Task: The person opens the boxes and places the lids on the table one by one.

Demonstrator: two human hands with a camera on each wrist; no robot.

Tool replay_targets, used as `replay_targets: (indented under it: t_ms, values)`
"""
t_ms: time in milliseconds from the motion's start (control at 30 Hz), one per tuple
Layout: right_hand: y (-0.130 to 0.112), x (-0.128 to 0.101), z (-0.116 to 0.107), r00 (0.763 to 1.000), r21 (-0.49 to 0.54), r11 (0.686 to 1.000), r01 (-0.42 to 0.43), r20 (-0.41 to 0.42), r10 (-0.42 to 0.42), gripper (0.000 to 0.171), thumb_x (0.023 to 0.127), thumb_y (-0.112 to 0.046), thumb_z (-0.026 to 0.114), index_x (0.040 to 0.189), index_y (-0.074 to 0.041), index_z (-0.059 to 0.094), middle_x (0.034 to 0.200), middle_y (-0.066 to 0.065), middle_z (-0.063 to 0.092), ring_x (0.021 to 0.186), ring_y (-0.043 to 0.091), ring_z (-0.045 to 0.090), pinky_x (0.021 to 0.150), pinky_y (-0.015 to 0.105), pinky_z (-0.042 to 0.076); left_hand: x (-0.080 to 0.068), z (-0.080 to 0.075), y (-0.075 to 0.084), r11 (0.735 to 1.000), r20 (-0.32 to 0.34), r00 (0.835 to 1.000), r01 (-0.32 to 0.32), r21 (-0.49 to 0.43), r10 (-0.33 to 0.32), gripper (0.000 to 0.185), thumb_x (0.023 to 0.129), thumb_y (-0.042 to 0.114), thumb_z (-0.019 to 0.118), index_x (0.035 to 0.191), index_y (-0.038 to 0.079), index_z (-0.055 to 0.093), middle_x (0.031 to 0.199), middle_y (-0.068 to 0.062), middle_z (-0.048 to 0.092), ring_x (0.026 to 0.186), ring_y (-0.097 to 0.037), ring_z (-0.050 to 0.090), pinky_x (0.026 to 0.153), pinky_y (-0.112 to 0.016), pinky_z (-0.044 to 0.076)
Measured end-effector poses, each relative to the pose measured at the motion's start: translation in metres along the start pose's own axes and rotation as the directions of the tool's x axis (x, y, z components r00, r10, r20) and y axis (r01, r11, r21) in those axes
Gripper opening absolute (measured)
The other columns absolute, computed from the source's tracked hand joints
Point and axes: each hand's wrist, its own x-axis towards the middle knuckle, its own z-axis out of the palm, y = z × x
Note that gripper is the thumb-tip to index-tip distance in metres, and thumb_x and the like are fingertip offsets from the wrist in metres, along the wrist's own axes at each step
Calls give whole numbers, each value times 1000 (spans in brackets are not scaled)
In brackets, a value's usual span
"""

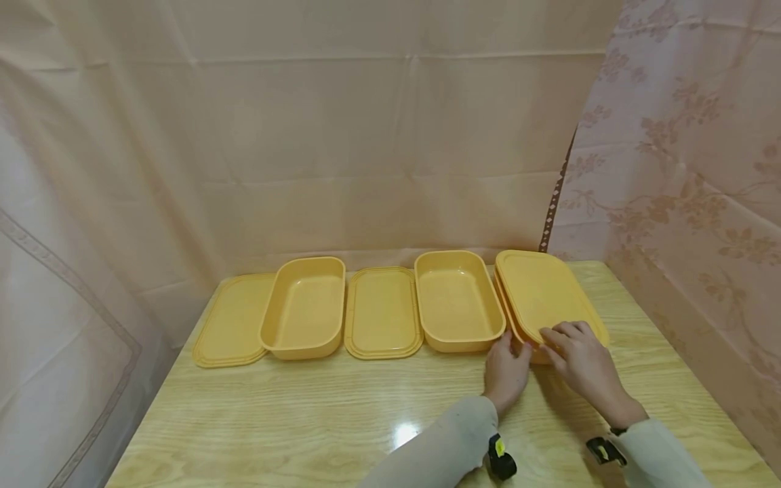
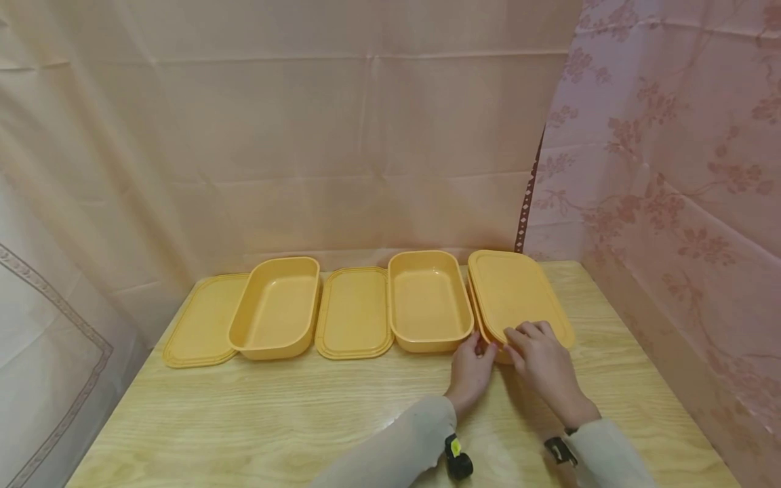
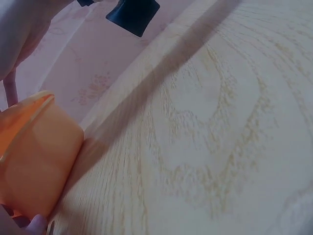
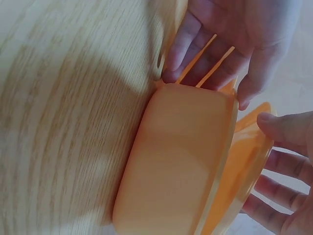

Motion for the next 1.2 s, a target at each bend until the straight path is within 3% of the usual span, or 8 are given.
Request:
replay_targets:
  t_ms: [300,867,900,967,1033,1100,1200]
  values:
    - [0,3,-1,999,28,999,23,-40,-21,33,65,-1,82,96,4,72,85,14,68,82,34,57,67,47,50,-2,-3,4,1000,19,1000,3,24,-3,55,93,41,61,135,6,57,136,-7,60,127,-25,55,107,-40,44]
    - [9,4,-9,996,32,999,-17,-91,20,38,64,4,83,100,4,71,88,17,68,79,32,54,65,46,48,-5,-6,8,998,58,998,-18,53,15,56,96,43,57,138,5,54,139,-9,57,129,-25,53,108,-40,44]
    - [9,4,-9,995,32,999,-21,-94,24,32,70,0,82,100,4,71,89,18,68,80,32,54,65,46,48,-5,-6,8,998,56,998,-18,52,15,56,96,43,57,137,5,54,139,-9,57,129,-26,53,107,-40,44]
    - [10,5,-10,994,41,999,-23,-104,27,25,84,-12,75,101,5,71,90,18,69,80,32,55,66,46,48,-6,-6,8,999,55,998,-4,54,1,56,96,42,57,138,5,54,139,-8,57,129,-25,53,108,-40,43]
    - [12,5,-11,993,45,999,-23,-118,28,39,97,-31,58,102,5,71,91,19,69,79,33,55,66,46,47,-6,-6,8,998,52,999,5,57,-8,55,96,42,58,138,6,54,139,-8,57,129,-25,52,108,-40,43]
    - [13,6,-13,990,51,999,-19,-137,26,64,100,-47,36,102,6,70,90,19,69,78,34,55,65,46,46,-6,-6,8,998,50,999,9,59,-12,55,96,42,58,138,6,54,139,-7,57,129,-25,52,108,-40,43]
    - [14,8,-15,987,50,999,-13,-160,21,77,99,-54,25,102,8,70,90,21,68,78,36,56,65,47,45,-5,-5,8,998,44,999,4,62,-7,54,96,41,58,137,6,55,139,-8,58,129,-25,53,108,-39,44]
